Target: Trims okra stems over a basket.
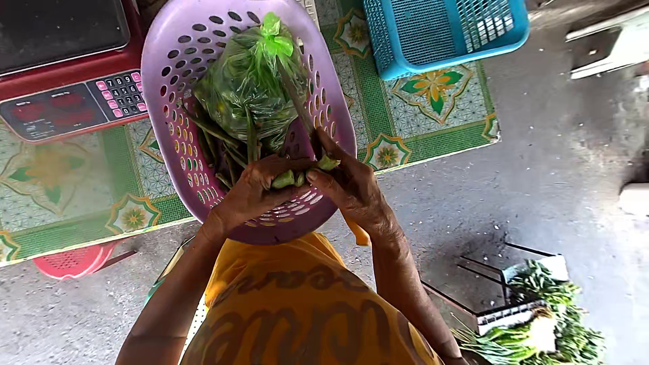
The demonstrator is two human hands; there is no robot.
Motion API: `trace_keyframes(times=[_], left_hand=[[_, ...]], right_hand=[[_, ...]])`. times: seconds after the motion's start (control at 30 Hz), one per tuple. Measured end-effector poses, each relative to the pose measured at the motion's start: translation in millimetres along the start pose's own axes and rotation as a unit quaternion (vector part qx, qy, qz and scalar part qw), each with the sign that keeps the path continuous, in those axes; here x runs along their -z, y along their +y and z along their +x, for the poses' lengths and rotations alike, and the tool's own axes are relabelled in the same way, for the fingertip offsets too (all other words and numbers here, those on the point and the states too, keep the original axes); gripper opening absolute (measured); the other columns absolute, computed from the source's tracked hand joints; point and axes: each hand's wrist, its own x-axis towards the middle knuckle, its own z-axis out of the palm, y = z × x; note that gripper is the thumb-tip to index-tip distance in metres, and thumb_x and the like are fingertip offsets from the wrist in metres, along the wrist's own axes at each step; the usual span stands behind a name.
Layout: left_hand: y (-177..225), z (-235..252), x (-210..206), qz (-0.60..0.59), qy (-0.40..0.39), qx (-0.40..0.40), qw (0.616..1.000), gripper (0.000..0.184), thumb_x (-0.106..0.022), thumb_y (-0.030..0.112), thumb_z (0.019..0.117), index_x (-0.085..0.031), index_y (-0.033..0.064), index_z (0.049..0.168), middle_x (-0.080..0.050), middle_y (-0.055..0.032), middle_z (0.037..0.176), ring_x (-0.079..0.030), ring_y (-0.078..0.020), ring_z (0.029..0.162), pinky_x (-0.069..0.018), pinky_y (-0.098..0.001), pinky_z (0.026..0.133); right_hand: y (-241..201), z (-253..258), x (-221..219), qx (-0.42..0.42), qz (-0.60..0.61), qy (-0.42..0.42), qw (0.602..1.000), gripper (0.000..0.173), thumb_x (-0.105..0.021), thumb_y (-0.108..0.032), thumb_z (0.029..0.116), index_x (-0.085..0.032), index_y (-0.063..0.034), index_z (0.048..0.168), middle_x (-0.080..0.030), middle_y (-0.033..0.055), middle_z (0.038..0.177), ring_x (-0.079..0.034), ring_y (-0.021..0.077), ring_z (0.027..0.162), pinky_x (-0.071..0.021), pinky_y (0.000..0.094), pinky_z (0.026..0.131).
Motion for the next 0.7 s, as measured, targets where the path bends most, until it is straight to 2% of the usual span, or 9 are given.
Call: trace_keyframes(times=[0.17,0.3,0.43,0.5,0.57,0.63,0.7], left_hand=[[-5.2,-3.9,4.2,0.028,-0.027,-0.035,0.999,0.033,-0.072,0.014,0.0929,-0.071,-0.0001,0.123,-0.072,-0.0083,0.109,-0.065,-0.0127,0.099,-0.052,-0.026,0.092],[-4.7,-7.0,4.6,0.068,-0.008,-0.044,0.997,0.031,-0.072,0.018,0.0931,-0.073,0.001,0.12,-0.072,-0.0084,0.104,-0.065,-0.0134,0.095,-0.0526,-0.0262,0.088],[-5.4,-12.1,0.2,0.099,0.019,-0.034,0.994,0.033,-0.073,0.015,0.0918,-0.072,0.0011,0.122,-0.072,-0.0099,0.106,-0.066,-0.0166,0.096,-0.0528,-0.0295,0.088],[-5.6,-12.8,-4.9,0.151,0.044,-0.04,0.987,0.036,-0.073,0.01,0.0867,-0.072,0.0015,0.122,-0.071,-0.0115,0.106,-0.065,-0.0212,0.095,-0.0531,-0.0343,0.085],[-3.2,-11.9,-10.1,0.181,0.07,-0.038,0.98,0.037,-0.073,0.008,0.085,-0.072,0.0017,0.122,-0.071,-0.0121,0.107,-0.065,-0.023,0.095,-0.0532,-0.0361,0.084],[0.0,-9.6,-14.0,0.198,0.091,-0.02,0.976,0.036,-0.075,0.01,0.0863,-0.072,0.0031,0.122,-0.071,-0.0107,0.109,-0.066,-0.0223,0.097,-0.0542,-0.0362,0.084],[1.1,-9.7,-16.4,0.211,0.111,0.004,0.971,0.034,-0.075,0.013,0.0894,-0.072,0.0041,0.123,-0.071,-0.0106,0.108,-0.066,-0.0229,0.096,-0.0544,-0.0378,0.082]], right_hand=[[-1.6,-1.2,-3.7,0.025,-0.02,0.0,0.999,0.073,-0.06,-0.045,0.0997,-0.037,-0.0115,0.16,-0.065,0.0113,0.124,-0.065,0.0075,0.081,-0.0562,0.0248,0.064],[-5.0,-0.2,-7.1,0.047,-0.066,0.004,0.997,0.069,-0.059,-0.041,0.1018,-0.039,-0.0077,0.158,-0.064,0.0139,0.131,-0.068,0.0096,0.094,-0.0579,0.0266,0.077],[-8.7,-1.5,-12.3,0.046,-0.084,0.02,0.995,0.061,-0.06,-0.033,0.1032,-0.042,-0.0096,0.157,-0.068,0.0105,0.12,-0.067,0.0081,0.085,-0.0571,0.0259,0.072],[-10.5,-1.8,-18.9,0.049,-0.093,0.046,0.993,0.053,-0.061,-0.023,0.1028,-0.049,-0.0092,0.152,-0.07,0.008,0.107,-0.062,0.0064,0.073,-0.0535,0.0234,0.062],[-12.1,-1.1,-20.3,0.033,-0.094,0.057,0.993,0.051,-0.061,-0.022,0.1035,-0.049,-0.0107,0.152,-0.069,0.0066,0.097,-0.059,0.0068,0.064,-0.0504,0.0236,0.054],[-14.1,-0.3,-15.9,-0.014,-0.04,0.041,0.998,0.05,-0.058,-0.024,0.1049,-0.049,-0.0171,0.153,-0.068,0.0043,0.091,-0.057,0.0076,0.056,-0.0482,0.0237,0.047],[-17.1,0.1,-8.8,-0.078,0.081,0.002,0.994,0.045,-0.054,-0.029,0.1066,-0.05,-0.0253,0.152,-0.062,0.0029,0.084,-0.048,0.01,0.047,-0.042,0.0232,0.038]])
